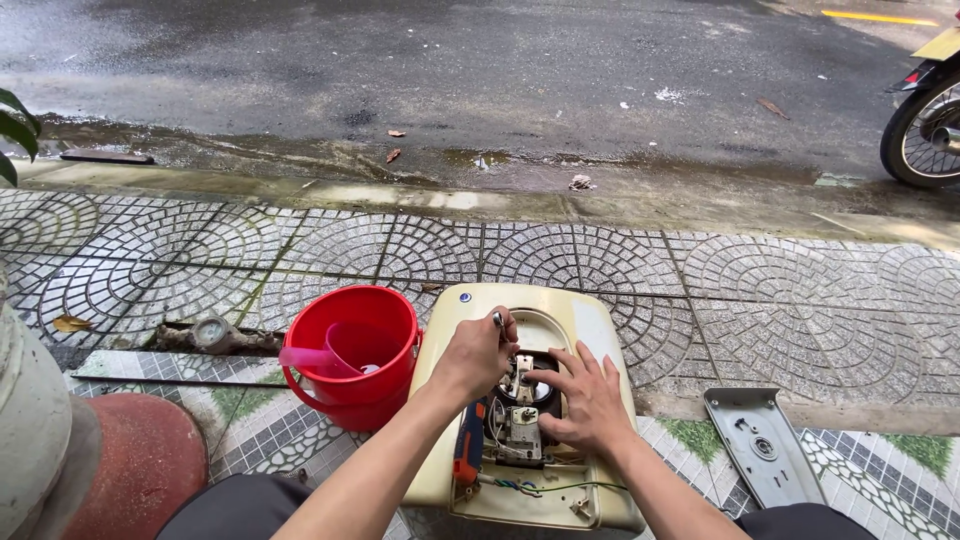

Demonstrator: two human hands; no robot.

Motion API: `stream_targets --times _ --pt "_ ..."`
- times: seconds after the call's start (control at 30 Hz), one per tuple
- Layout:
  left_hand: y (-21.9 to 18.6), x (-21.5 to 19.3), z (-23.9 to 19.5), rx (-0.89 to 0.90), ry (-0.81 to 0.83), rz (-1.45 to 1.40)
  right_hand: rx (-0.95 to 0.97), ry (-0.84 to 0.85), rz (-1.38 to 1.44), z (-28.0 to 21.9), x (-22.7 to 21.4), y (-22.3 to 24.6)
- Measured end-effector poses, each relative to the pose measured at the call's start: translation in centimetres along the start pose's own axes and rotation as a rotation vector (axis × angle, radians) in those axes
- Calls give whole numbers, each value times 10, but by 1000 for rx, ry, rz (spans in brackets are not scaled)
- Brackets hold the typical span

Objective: Repairing the internal components of an appliance using a screwdriver and manual manipulation.

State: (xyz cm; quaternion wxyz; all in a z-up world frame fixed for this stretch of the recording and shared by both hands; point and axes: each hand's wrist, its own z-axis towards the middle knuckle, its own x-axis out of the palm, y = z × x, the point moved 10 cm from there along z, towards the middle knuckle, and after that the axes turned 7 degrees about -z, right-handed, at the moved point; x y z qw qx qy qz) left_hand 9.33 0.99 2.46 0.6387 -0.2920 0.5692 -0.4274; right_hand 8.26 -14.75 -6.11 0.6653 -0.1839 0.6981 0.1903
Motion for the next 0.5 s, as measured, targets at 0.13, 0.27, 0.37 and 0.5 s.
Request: stream_targets --times 0.13,0.27,0.37,0.5 --pt "4 -1 1 -19 5 22 -16 -159 11 3 9 -12" --pt "4 8 -1 -10 38 88 -5 -166 23 2 11 -13" --pt "13 20 0 -43 83 107 2 -152 31 2 9 -12" --pt "15 35 -3 19 156 130 -1 -156 73 -1 -1 -7"
